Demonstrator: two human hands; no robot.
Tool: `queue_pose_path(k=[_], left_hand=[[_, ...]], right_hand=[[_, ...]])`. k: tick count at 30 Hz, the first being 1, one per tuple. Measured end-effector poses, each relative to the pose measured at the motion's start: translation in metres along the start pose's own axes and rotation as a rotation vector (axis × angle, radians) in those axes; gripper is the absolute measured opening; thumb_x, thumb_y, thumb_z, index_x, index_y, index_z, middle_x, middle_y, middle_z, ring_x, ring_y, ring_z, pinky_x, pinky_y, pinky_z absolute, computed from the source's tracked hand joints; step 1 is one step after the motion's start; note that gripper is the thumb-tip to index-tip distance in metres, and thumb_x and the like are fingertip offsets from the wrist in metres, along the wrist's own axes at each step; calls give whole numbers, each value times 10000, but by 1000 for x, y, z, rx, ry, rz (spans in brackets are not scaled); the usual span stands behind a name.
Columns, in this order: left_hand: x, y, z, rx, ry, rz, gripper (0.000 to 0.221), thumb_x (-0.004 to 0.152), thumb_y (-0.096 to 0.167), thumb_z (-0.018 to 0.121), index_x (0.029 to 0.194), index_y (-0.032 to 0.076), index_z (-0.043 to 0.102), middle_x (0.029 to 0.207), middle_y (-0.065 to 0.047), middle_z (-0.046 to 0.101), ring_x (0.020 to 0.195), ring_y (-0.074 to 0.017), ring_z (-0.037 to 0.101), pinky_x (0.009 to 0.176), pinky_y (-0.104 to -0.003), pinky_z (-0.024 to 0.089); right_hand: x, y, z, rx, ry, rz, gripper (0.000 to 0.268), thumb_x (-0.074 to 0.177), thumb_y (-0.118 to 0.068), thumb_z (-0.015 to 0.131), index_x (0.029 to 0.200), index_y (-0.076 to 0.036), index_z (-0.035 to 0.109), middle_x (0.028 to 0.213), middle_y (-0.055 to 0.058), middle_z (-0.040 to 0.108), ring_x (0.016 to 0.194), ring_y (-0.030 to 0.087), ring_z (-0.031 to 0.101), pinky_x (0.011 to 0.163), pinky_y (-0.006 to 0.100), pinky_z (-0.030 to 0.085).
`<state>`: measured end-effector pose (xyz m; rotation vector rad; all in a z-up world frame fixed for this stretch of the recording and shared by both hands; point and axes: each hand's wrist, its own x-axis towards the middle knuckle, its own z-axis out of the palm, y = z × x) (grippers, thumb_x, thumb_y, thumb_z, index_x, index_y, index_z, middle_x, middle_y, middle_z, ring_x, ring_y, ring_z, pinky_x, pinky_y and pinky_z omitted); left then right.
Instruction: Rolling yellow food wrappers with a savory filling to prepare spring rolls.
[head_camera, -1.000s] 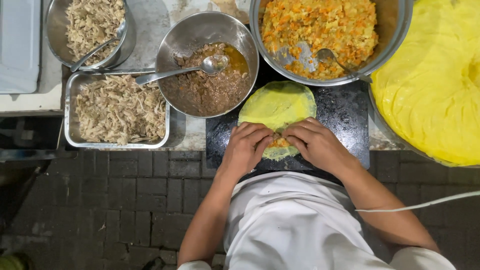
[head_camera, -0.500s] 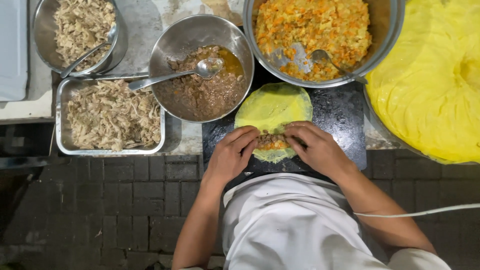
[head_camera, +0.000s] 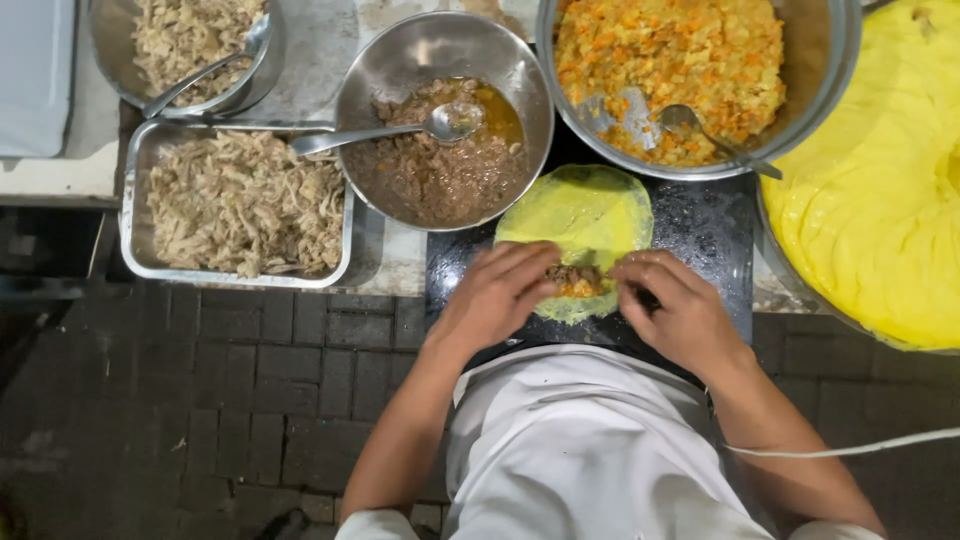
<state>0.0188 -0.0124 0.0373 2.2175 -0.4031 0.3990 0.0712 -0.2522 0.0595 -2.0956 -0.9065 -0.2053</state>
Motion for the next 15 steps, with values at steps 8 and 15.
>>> queue_pose_path(k=[8, 15], left_hand=[[-6, -4, 7, -24, -109, -33, 292, 984, 289, 610, 1218, 123, 664, 1048, -93, 724, 1039, -264, 643, 800, -379, 468], [-25, 1, -6, 40, 10, 3, 295, 990, 189, 603, 1272, 112, 637, 1131, -84, 696, 1027, -272, 664, 799, -364, 499]], right_hand=[[-20, -4, 18, -145, -130, -149, 184, 823, -190, 781, 947, -70, 717, 889, 111, 618, 824, 324, 640, 722, 428, 558], [-14, -5, 12, -75, -57, -45, 280, 810, -195, 811, 984, -31, 666, 934, 107, 642, 883, 312, 666, 759, 416, 561]])
